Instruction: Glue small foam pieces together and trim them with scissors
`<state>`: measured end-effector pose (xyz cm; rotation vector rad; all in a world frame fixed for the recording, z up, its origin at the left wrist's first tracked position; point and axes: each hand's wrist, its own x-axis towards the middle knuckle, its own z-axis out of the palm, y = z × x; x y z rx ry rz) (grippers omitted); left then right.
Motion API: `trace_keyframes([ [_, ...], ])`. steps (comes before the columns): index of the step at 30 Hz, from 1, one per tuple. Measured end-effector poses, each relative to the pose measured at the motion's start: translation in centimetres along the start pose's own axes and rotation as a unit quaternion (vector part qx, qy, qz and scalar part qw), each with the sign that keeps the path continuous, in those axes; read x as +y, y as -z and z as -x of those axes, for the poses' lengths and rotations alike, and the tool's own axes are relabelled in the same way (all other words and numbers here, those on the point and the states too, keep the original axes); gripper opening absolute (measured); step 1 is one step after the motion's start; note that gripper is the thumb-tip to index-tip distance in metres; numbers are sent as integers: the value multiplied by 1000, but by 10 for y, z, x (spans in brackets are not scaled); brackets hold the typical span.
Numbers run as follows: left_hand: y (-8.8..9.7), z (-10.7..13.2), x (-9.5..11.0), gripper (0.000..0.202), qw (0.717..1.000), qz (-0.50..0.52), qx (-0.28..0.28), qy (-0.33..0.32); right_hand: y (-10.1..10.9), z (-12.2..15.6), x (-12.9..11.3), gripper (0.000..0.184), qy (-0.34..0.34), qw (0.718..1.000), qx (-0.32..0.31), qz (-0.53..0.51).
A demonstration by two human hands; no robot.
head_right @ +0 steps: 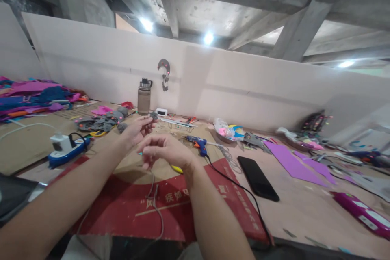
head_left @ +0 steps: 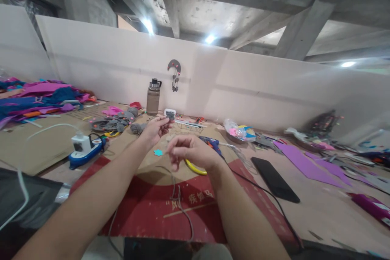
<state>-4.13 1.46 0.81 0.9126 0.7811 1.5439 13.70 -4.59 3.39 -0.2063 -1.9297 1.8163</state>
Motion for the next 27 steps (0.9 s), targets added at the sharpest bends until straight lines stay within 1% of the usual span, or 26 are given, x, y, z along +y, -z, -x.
trace_keyframes([
  [1, 0, 0, -1, 9, 1000, -14, 3, -12, 4, -1, 1, 19, 33, 997, 65, -7],
  [2, 1, 0, -1, 10, 999, -29, 9, -23, 8, -3, 1, 17, 75, 988, 130, -22],
  [3, 1, -1, -1, 10, 999, -40, 15, -31, 12, -4, 1, 17, 120, 974, 189, -44],
  [5, 2, -1, 0, 11, 998, -43, 26, -43, 23, -8, 2, 15, 197, 933, 291, -83],
  [7, 2, 0, 3, 11, 998, -15, 21, -52, 35, -12, 5, 16, 215, 902, 363, -92],
  [8, 1, 1, 5, 11, 999, 5, 10, -52, 40, -14, 9, 19, 206, 892, 393, -85],
  [10, -3, 4, 10, 12, 998, 44, -30, -45, 47, -20, 21, 32, 168, 878, 446, -43],
  [11, -5, 7, 12, 12, 996, 60, -58, -40, 48, -23, 27, 41, 145, 879, 454, -10],
  [12, -8, 10, 13, 11, 993, 70, -89, -37, 47, -26, 34, 52, 124, 886, 447, 24],
  [13, -11, 14, 15, 10, 990, 70, -119, -34, 44, -28, 40, 63, 110, 895, 429, 56],
  [14, -14, 17, 15, 9, 987, 64, -147, -31, 40, -30, 45, 69, 98, 909, 397, 80],
  [15, -17, 21, 15, 10, 983, 55, -174, -24, 36, -31, 50, 72, 95, 923, 361, 96],
  [16, -18, 23, 15, 10, 979, 45, -199, -14, 31, -32, 53, 70, 92, 936, 322, 104],
  [17, -20, 26, 15, 11, 976, 36, -214, -1, 27, -33, 55, 62, 86, 948, 288, 105],
  [18, -20, 27, 15, 12, 974, 29, -222, 10, 24, -33, 57, 50, 74, 957, 262, 104],
  [20, -19, 26, 15, 11, 976, 30, -215, 20, 22, -33, 56, 26, 39, 965, 236, 107],
  [21, -17, 24, 16, 10, 979, 40, -201, 16, 22, -32, 54, 23, 26, 965, 236, 109],
  [22, -15, 22, 17, 8, 982, 55, -182, 7, 24, -32, 50, 24, 23, 965, 241, 105],
  [24, -9, 14, 18, 7, 987, 87, -135, -10, 27, -29, 38, 26, 49, 962, 258, 72],
  [26, -2, 6, 17, 10, 992, 97, -80, 3, 28, -23, 22, 26, 95, 960, 263, 19],
  [27, 3, 1, 16, 9, 994, 97, -43, 14, 26, -20, 13, 25, 117, 957, 266, 4],
])
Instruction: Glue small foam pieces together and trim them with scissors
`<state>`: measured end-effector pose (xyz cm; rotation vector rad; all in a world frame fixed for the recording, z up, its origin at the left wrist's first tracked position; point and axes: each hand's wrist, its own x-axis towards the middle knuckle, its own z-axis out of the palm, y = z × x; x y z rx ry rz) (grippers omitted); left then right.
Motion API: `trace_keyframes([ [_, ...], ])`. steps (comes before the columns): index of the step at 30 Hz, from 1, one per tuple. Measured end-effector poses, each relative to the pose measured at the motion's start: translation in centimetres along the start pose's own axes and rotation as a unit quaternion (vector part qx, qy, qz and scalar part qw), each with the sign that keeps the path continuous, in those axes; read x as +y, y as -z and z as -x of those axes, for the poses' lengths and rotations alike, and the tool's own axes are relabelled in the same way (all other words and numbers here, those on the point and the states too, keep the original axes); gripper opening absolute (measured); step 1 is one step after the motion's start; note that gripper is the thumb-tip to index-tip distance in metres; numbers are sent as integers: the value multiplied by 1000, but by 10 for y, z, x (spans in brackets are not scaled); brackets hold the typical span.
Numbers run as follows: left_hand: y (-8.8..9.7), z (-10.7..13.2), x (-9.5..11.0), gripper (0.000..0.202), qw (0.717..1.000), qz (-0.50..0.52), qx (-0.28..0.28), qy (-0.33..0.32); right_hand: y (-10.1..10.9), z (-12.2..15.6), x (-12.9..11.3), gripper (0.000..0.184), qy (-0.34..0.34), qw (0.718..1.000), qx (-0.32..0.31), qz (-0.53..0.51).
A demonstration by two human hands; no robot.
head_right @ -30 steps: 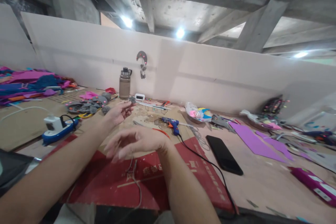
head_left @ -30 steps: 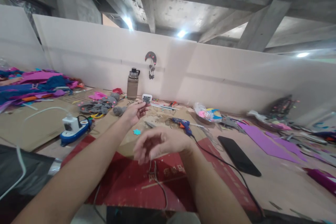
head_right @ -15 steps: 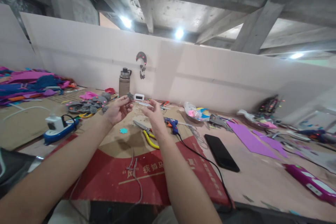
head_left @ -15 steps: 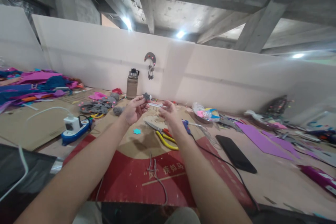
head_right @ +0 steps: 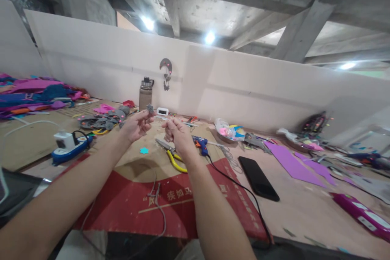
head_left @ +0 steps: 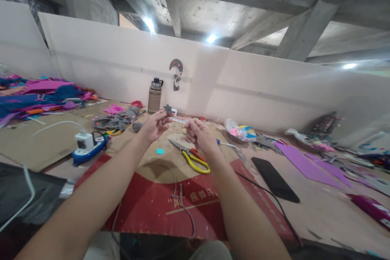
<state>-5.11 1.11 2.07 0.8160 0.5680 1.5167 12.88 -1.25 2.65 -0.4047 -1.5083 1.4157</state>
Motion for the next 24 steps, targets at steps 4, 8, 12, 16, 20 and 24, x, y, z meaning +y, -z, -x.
trace_keyframes([
  [4, 21, -15, -3, 3, 988, 1, 150, 39, -3, 21, -43, 25, 64, 997, 5, -40],
  [8, 35, -21, -5, 8, 981, -16, 194, 22, 5, 57, -74, 26, 141, 982, -88, -93],
  [12, 36, -23, -11, 5, 973, -49, 224, 3, 16, 81, -85, 33, 25, 894, -447, 15],
  [16, 29, -21, -18, 7, 974, -87, 210, 7, 1, 79, -79, 46, -92, 817, -559, 111],
  [20, 18, -15, -19, 11, 978, -135, 158, -22, -18, 65, -62, 43, -118, 888, -385, 223],
  [24, 8, -8, -18, 15, 979, -166, 108, -51, -19, 54, -49, 27, -90, 888, -362, 269],
])
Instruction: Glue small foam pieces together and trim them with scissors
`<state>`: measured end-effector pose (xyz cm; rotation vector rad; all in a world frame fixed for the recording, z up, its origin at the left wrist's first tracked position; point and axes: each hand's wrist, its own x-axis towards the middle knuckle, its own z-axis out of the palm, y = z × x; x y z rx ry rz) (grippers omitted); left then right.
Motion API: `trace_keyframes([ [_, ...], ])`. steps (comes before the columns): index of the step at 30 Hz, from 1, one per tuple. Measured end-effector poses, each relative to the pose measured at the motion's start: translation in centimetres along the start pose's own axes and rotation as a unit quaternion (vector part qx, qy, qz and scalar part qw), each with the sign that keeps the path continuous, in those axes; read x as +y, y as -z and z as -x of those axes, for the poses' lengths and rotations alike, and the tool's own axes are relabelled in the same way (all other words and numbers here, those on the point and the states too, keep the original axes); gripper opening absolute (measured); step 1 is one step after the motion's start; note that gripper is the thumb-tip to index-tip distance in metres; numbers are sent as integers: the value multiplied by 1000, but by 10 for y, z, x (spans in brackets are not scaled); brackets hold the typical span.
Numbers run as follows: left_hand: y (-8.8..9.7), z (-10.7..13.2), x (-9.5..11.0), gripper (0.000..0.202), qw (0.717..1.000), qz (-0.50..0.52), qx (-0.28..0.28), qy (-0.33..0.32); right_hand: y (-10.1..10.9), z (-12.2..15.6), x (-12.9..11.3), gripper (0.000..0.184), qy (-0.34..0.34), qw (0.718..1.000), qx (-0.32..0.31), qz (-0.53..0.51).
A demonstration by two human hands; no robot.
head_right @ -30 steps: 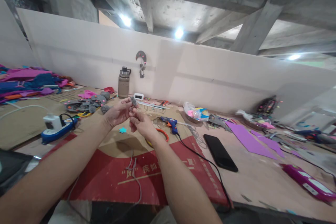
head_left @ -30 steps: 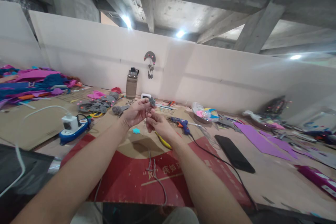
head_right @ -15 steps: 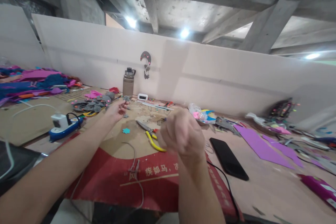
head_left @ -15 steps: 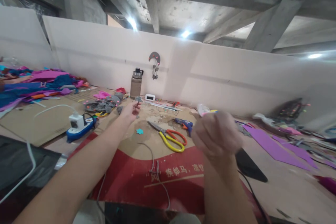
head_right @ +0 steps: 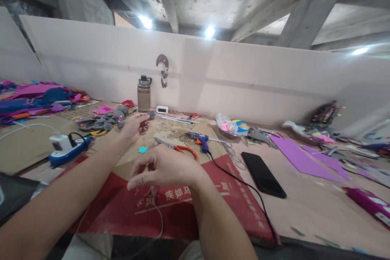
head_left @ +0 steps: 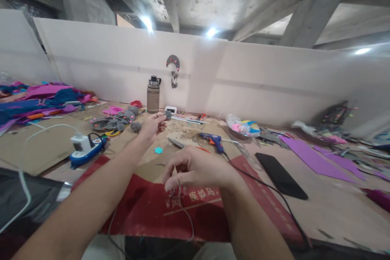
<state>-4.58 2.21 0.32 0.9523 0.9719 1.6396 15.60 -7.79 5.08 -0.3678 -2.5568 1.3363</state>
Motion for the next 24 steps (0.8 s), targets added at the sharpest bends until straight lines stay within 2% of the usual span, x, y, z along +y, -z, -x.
trace_keyframes([
  [3, -4, 4, 1, 17, 1000, -7, -27, -2, 5, -1, 3, 22, 31, 991, -123, -36],
  [5, -5, 5, 1, 19, 999, -7, -33, -6, 7, -2, 3, 22, 45, 972, -210, -97],
  [6, -5, 5, 1, 19, 999, -8, -32, -8, 6, -3, 3, 24, 49, 963, -228, -137],
  [7, -6, 6, 1, 20, 999, -9, -31, -11, 6, -5, 5, 28, 52, 958, -217, -180],
  [8, -6, 6, 1, 20, 999, -12, -30, -15, 4, -7, 7, 30, 54, 959, -175, -217],
  [9, -7, 6, 0, 21, 999, -16, -31, -20, 3, -11, 10, 31, 54, 963, -102, -245],
  [11, -8, 8, -1, 21, 998, -26, -38, -34, 1, -19, 19, 24, 49, 962, 105, -248],
  [13, -9, 9, -3, 22, 997, -38, -51, -50, 2, -25, 26, 19, 50, 929, 278, -241],
  [14, -10, 10, -4, 22, 996, -45, -57, -56, 4, -26, 28, 19, 64, 903, 340, -253],
  [16, -11, 12, -5, 23, 994, -57, -65, -64, 9, -24, 28, 18, 117, 848, 425, -295],
  [18, -11, 12, -6, 26, 994, -64, -64, -66, 16, -18, 25, 20, 179, 806, 458, -331],
  [19, -11, 12, -6, 27, 994, -65, -59, -66, 18, -15, 24, 24, 206, 799, 453, -337],
  [22, -10, 10, -8, 28, 995, -69, -51, -59, 19, -9, 19, 40, 269, 824, 401, -296],
  [24, -9, 8, -9, 27, 995, -66, -56, -58, 15, -9, 15, 41, 279, 863, 352, -231],
])
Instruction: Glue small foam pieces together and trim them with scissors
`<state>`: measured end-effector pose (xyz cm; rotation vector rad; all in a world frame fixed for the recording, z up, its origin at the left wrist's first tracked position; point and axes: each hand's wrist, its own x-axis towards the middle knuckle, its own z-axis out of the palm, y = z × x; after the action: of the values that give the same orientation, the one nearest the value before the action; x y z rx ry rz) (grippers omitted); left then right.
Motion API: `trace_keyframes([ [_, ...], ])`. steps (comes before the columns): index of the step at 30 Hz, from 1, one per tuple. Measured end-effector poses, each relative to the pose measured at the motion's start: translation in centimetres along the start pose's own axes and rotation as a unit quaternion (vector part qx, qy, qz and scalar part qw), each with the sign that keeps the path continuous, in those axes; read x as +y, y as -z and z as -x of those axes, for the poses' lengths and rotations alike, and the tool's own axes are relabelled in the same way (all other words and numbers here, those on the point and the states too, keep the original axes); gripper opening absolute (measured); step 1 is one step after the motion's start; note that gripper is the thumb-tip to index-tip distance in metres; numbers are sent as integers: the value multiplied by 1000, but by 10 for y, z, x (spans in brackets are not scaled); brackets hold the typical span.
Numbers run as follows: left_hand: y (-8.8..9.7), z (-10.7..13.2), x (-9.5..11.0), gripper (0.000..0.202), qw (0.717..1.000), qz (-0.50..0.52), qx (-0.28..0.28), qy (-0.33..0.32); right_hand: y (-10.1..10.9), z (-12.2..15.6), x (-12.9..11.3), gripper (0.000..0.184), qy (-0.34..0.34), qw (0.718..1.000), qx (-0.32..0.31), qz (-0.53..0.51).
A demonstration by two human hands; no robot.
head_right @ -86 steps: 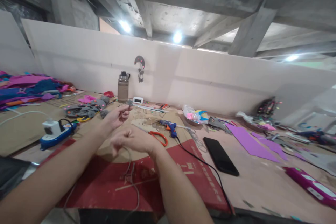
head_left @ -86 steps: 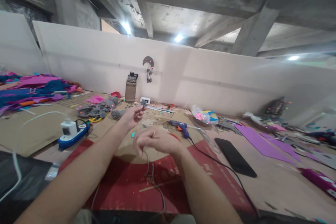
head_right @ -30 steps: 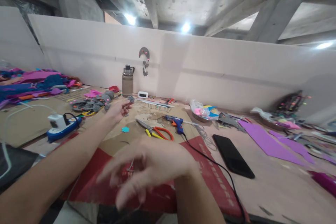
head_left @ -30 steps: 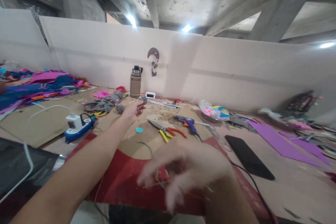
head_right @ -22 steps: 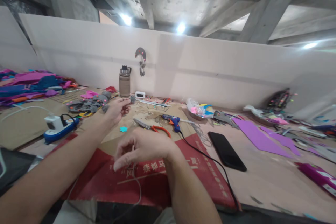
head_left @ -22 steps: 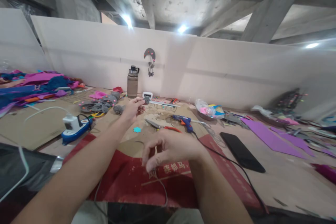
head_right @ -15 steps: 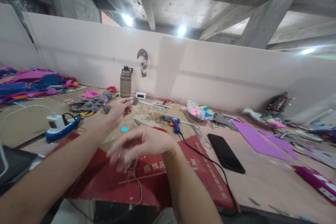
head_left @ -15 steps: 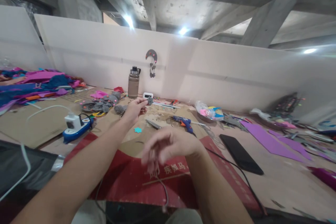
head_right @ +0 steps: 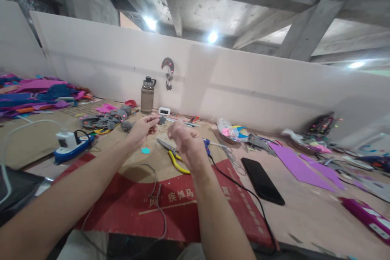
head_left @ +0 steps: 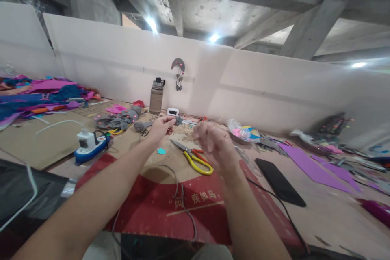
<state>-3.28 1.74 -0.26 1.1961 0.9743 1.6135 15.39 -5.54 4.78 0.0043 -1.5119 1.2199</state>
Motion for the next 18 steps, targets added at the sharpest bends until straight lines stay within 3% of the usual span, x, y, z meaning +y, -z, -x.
trace_keyframes([
  [1, 0, 0, 0, 27, 1000, 3, -2, -1, -4, 1, -1, 36, -9, 998, -51, 31],
  [3, 1, 0, -1, 27, 1000, 7, -6, 0, -13, 4, -4, 13, -61, 968, -222, 96],
  [4, 1, 0, 0, 28, 1000, 9, -8, 2, -17, 5, -5, 25, -84, 939, -312, 115],
  [5, 1, 1, 1, 28, 1000, 10, -8, 5, -21, 6, -5, 49, -106, 909, -383, 129],
  [6, 1, 1, 1, 28, 1000, 11, -7, 8, -24, 8, -3, 63, -123, 891, -414, 140],
  [7, 1, 1, 2, 29, 1000, 14, -3, 9, -26, 9, 0, 65, -140, 886, -415, 150],
  [8, 1, 2, 3, 29, 1000, 17, 1, 10, -26, 10, 4, 57, -161, 894, -384, 165],
  [10, 1, 1, 3, 30, 1000, 23, 5, 14, -22, 10, 16, 28, -188, 925, -264, 198],
  [13, 0, 0, 2, 30, 999, 29, 2, 23, -9, 7, 34, 19, -167, 945, -71, 274],
  [15, -1, 0, 1, 29, 999, 23, 0, 29, 1, 3, 42, 20, -138, 928, 22, 347],
  [18, -5, 2, 1, 28, 999, 13, -7, 31, 9, 1, 48, 17, -94, 898, 76, 424],
])
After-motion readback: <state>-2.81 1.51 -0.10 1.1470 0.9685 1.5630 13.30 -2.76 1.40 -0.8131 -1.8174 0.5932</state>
